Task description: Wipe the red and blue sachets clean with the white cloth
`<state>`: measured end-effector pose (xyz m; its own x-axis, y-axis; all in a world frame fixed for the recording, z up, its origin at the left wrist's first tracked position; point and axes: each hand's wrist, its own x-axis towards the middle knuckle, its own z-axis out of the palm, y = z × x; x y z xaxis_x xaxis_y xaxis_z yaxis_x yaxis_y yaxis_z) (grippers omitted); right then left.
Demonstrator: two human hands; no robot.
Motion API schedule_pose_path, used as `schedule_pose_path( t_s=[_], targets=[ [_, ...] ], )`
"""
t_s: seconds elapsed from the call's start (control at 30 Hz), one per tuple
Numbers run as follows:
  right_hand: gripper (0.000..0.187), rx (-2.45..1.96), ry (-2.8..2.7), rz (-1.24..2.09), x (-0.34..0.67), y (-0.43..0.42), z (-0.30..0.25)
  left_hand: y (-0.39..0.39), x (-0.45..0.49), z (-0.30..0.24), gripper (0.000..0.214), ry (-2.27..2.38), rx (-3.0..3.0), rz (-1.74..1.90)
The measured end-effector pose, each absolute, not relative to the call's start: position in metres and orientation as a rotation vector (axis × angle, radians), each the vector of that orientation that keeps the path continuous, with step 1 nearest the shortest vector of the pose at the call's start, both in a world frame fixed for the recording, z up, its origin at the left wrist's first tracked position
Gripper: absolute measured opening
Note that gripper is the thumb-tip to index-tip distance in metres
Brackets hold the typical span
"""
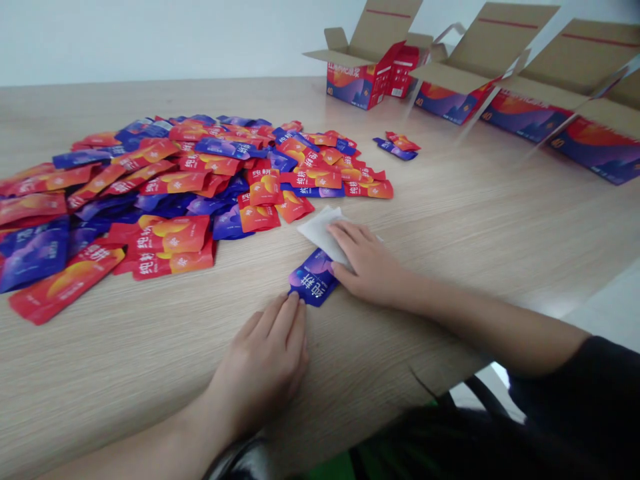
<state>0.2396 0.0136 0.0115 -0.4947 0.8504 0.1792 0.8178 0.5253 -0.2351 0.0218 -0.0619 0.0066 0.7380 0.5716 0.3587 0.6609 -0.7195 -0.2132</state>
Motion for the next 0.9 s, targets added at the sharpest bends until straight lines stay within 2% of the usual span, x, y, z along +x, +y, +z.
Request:
schedule_pose_path(
  t_s=[0.2,0.3,0.47,0.7,0.8,0.9],
  targets=[
    [0.05,-1.495,-2.446,0.207,0.265,0.044,0.022,-0.049,0.012,0.013,0.027,-1.162,-2.594,-0.339],
    [0.051,-1.614,-2.462,0.134,0.274,0.05,0.026,-0.03,0.002,0.015,0.027,-1.361,-2.56,-0.271],
    [0.051,-1.662,-2.46,0.028,0.278,0.053,0.022,-0.006,-0.005,0.009,0.043,-1.604,-2.584,-0.424],
    [0.053,-1.646,-2.461,-0.094,0.272,0.055,0.016,-0.006,0.011,-0.002,0.061,-1.713,-2.558,-0.425],
    [0.05,-1.665,-2.435,-0.109,0.271,0.054,0.017,-0.003,0.014,-0.004,0.055,-1.836,-2.579,-0.592],
    [0.05,-1.666,-2.412,-0.025,0.273,0.056,0.017,0.0,0.01,0.0,0.036,-1.985,-2.633,-0.785]
  ],
)
